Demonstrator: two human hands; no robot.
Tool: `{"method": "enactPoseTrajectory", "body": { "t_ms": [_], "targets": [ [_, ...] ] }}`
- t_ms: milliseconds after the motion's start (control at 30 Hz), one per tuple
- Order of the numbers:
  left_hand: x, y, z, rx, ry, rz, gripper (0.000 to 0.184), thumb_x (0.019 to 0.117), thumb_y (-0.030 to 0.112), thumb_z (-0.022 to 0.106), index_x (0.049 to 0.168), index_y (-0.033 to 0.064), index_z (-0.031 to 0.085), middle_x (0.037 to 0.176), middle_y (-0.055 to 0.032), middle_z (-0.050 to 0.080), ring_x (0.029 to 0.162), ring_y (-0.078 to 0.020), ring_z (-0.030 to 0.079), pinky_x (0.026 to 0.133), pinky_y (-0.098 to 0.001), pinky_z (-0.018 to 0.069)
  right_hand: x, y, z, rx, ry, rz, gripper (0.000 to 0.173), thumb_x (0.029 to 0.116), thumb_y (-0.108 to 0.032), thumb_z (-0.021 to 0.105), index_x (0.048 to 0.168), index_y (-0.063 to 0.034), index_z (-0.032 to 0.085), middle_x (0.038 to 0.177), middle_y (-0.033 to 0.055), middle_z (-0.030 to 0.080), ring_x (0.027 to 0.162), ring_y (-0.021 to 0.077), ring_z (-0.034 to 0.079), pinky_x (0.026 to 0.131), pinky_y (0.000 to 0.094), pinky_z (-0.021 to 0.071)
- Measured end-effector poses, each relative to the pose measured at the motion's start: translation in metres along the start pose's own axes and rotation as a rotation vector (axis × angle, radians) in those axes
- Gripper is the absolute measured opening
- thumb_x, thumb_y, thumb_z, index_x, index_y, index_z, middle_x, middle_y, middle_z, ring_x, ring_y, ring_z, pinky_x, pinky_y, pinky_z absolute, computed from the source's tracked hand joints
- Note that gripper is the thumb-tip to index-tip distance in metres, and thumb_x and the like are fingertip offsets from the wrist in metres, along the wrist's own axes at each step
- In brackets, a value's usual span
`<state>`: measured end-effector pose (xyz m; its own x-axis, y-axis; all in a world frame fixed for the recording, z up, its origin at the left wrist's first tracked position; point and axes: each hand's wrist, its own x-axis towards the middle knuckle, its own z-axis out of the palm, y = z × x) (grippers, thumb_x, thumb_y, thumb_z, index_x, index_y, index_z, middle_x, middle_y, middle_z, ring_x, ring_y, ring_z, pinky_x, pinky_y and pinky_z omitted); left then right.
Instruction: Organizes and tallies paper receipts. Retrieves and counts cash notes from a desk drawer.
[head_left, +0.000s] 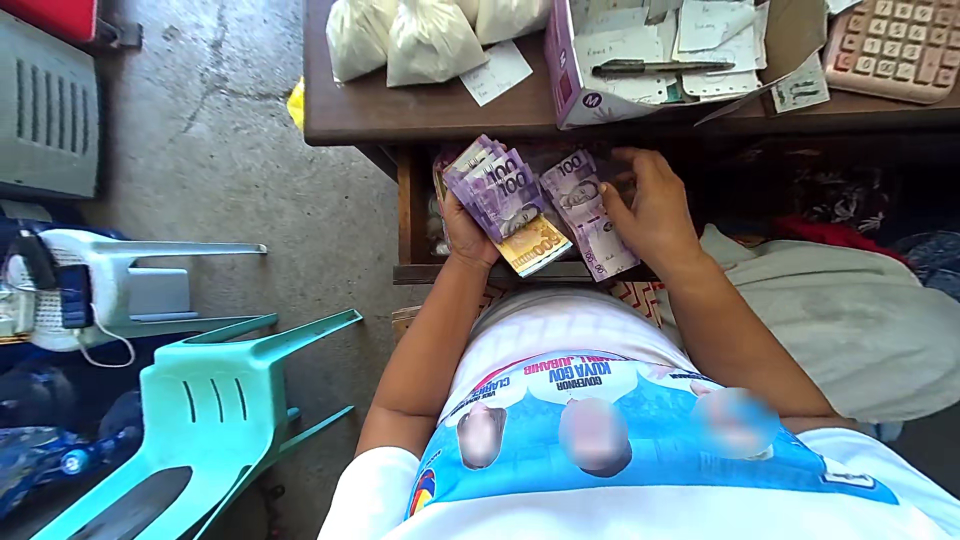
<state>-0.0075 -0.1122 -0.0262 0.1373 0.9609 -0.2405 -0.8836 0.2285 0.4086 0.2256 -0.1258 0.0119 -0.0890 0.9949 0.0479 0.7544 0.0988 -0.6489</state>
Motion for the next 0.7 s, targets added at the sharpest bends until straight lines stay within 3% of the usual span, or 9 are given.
{"method": "enactPoseTrajectory", "body": {
  "t_ms": [67, 133, 233, 333, 433, 500, 567, 667, 700],
  "targets": [
    [0.001, 0.000, 0.000, -0.013, 0.013, -0.012, 0.063, 0.1052, 0.051, 0.017, 0.129, 0.0089, 0.057, 0.116, -0.0162, 0.069, 0.108, -0.0296, 0.068, 0.092, -0.0483, 0.0568, -0.005, -0.001, -0.002, -0.010, 0.106, -0.109, 0.035, 0.1018, -0.015, 0.056, 0.129, 0.0054, 0.060, 0.127, 0.0269, 0.061, 0.111, 0.0369, 0.064, 0.091, 0.0446, 0.0558],
    [0.002, -0.002, 0.000, -0.016, 0.004, -0.038, 0.067, 0.1052, 0.052, 0.011, 0.134, 0.0071, 0.052, 0.118, -0.0170, 0.066, 0.110, -0.0299, 0.067, 0.095, -0.0484, 0.0553, -0.008, -0.006, -0.007, 0.034, 0.105, -0.256, 0.033, 0.0970, -0.008, 0.058, 0.127, 0.0051, 0.063, 0.129, 0.0261, 0.061, 0.112, 0.0351, 0.064, 0.091, 0.0420, 0.0564],
    [0.000, -0.002, 0.007, -0.078, -0.058, -0.123, 0.073, 0.1044, 0.055, 0.006, 0.138, 0.0063, 0.049, 0.118, -0.0170, 0.067, 0.110, -0.0304, 0.068, 0.097, -0.0468, 0.0551, -0.010, -0.014, -0.004, 0.112, -0.064, -0.436, 0.068, 0.0841, -0.019, 0.074, 0.145, 0.0001, 0.052, 0.152, 0.0266, 0.046, 0.138, 0.0449, 0.045, 0.113, 0.0577, 0.0382],
    [-0.008, -0.001, 0.019, -0.098, -0.117, -0.148, 0.073, 0.1050, 0.053, 0.005, 0.133, 0.0060, 0.053, 0.124, -0.0189, 0.067, 0.117, -0.0343, 0.066, 0.100, -0.0501, 0.0534, -0.011, -0.020, 0.009, 0.241, -0.116, -0.449, 0.097, 0.0822, -0.040, 0.079, 0.156, 0.0034, 0.034, 0.160, 0.0252, 0.037, 0.145, 0.0405, 0.038, 0.119, 0.0530, 0.0312],
    [-0.020, -0.006, 0.027, 0.104, -0.107, -0.106, 0.060, 0.1061, 0.042, 0.013, 0.128, 0.0121, 0.060, 0.130, -0.0107, 0.067, 0.120, -0.0258, 0.064, 0.100, -0.0454, 0.0537, -0.015, -0.026, 0.015, 0.388, -0.123, -0.325, 0.087, 0.0951, -0.053, 0.065, 0.156, 0.0026, 0.036, 0.155, 0.0227, 0.043, 0.140, 0.0279, 0.047, 0.111, 0.0386, 0.0454],
    [-0.028, -0.012, 0.032, 0.299, -0.151, -0.080, 0.051, 0.1036, 0.034, 0.020, 0.129, 0.0134, 0.060, 0.130, -0.0060, 0.068, 0.115, -0.0174, 0.067, 0.094, -0.0368, 0.0566, -0.021, -0.029, 0.016, 0.487, -0.141, -0.285, 0.075, 0.0989, -0.049, 0.062, 0.151, 0.0019, 0.043, 0.147, 0.0179, 0.050, 0.132, 0.0191, 0.053, 0.106, 0.0324, 0.0494],
    [-0.027, -0.018, 0.034, 0.398, -0.369, -0.035, 0.051, 0.1022, 0.028, 0.031, 0.143, 0.0044, 0.052, 0.136, -0.0111, 0.063, 0.121, -0.0196, 0.064, 0.102, -0.0379, 0.0532, -0.028, -0.031, 0.016, 0.672, -0.173, -0.248, 0.059, 0.1015, -0.035, 0.062, 0.143, 0.0047, 0.048, 0.132, 0.0092, 0.059, 0.119, 0.0073, 0.060, 0.100, 0.0245, 0.0536],
    [-0.031, -0.027, 0.046, 0.483, -0.485, 0.064, 0.052, 0.1026, 0.042, 0.043, 0.143, 0.0117, 0.055, 0.136, 0.0000, 0.066, 0.120, -0.0093, 0.064, 0.102, -0.0298, 0.0527, -0.039, -0.030, 0.010, 0.984, -0.202, -0.145, 0.033, 0.1034, -0.019, 0.060, 0.133, -0.0079, 0.051, 0.114, -0.0088, 0.070, 0.105, 0.0009, 0.068, 0.094, 0.0240, 0.0584],
    [-0.031, -0.027, 0.048, 0.540, -0.495, 0.085, 0.062, 0.1036, 0.051, 0.040, 0.147, 0.0080, 0.049, 0.143, -0.0031, 0.060, 0.127, -0.0118, 0.059, 0.107, -0.0326, 0.0491, -0.041, -0.026, 0.005, 1.035, -0.164, -0.114, 0.029, 0.1037, -0.018, 0.059, 0.132, -0.0114, 0.054, 0.113, -0.0111, 0.071, 0.104, 0.0014, 0.068, 0.094, 0.0253, 0.0589]
  ]
}}
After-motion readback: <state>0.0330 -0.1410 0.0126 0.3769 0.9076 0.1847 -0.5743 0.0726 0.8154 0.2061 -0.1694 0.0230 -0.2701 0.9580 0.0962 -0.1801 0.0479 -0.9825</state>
